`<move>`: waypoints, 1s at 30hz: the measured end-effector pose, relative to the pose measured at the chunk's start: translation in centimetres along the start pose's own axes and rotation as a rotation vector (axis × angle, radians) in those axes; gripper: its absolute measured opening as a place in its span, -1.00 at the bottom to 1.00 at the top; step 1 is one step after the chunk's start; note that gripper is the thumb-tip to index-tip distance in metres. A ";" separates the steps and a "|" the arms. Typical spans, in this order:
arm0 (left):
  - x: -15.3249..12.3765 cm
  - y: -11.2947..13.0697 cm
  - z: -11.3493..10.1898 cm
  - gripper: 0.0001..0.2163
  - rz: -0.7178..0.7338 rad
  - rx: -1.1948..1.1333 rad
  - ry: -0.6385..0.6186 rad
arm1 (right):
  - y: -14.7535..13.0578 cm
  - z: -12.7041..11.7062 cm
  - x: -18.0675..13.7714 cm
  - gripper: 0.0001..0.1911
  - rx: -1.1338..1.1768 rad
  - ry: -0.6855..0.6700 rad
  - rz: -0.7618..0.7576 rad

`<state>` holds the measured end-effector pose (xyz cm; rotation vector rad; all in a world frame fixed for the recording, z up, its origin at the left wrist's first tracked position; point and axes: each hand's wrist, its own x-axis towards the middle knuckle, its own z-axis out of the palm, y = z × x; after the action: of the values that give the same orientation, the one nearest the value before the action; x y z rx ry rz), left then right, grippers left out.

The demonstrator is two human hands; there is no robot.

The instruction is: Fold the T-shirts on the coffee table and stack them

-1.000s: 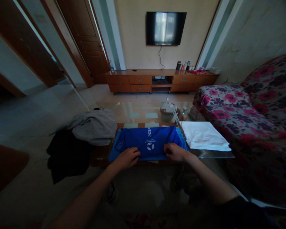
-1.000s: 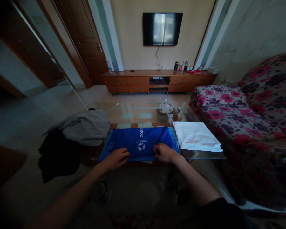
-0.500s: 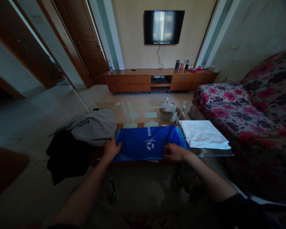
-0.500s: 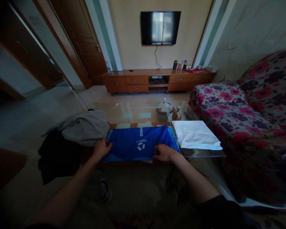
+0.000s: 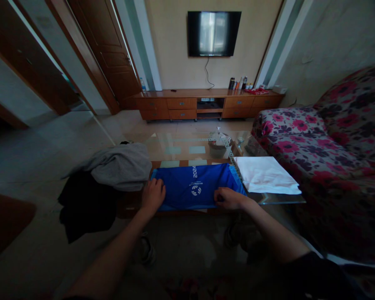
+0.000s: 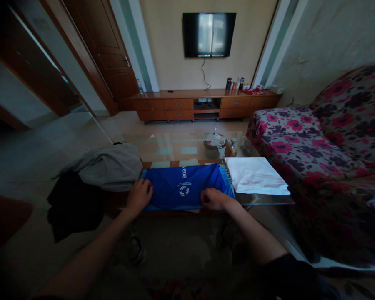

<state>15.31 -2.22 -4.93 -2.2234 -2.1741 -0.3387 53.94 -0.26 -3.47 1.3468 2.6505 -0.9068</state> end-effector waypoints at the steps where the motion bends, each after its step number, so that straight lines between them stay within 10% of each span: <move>1: -0.4 0.8 -0.4 -0.80 0.134 -0.047 -0.075 | 0.0 0.0 0.0 -0.82 0.005 0.003 0.007; 5: -1.6 2.3 -1.5 -0.72 0.510 -0.140 -0.326 | 0.1 -0.3 -0.2 -0.66 0.002 -0.014 0.027; 15: -1.4 1.4 -1.5 -0.77 0.563 -0.179 -0.385 | 0.3 -0.2 0.1 -0.74 0.028 0.000 0.043; 24: 0.5 0.1 -1.6 -0.91 0.304 -0.201 -0.314 | 1.3 -1.1 0.5 -0.81 0.170 0.003 0.061; 30: 6.0 -3.8 1.4 -0.73 -0.225 -0.118 0.079 | 5.1 -4.3 3.2 -0.70 0.081 0.578 0.390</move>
<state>11.78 4.02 -5.90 -1.9810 -2.4251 -0.5626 56.69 6.59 -3.28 2.3379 2.5468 -0.6525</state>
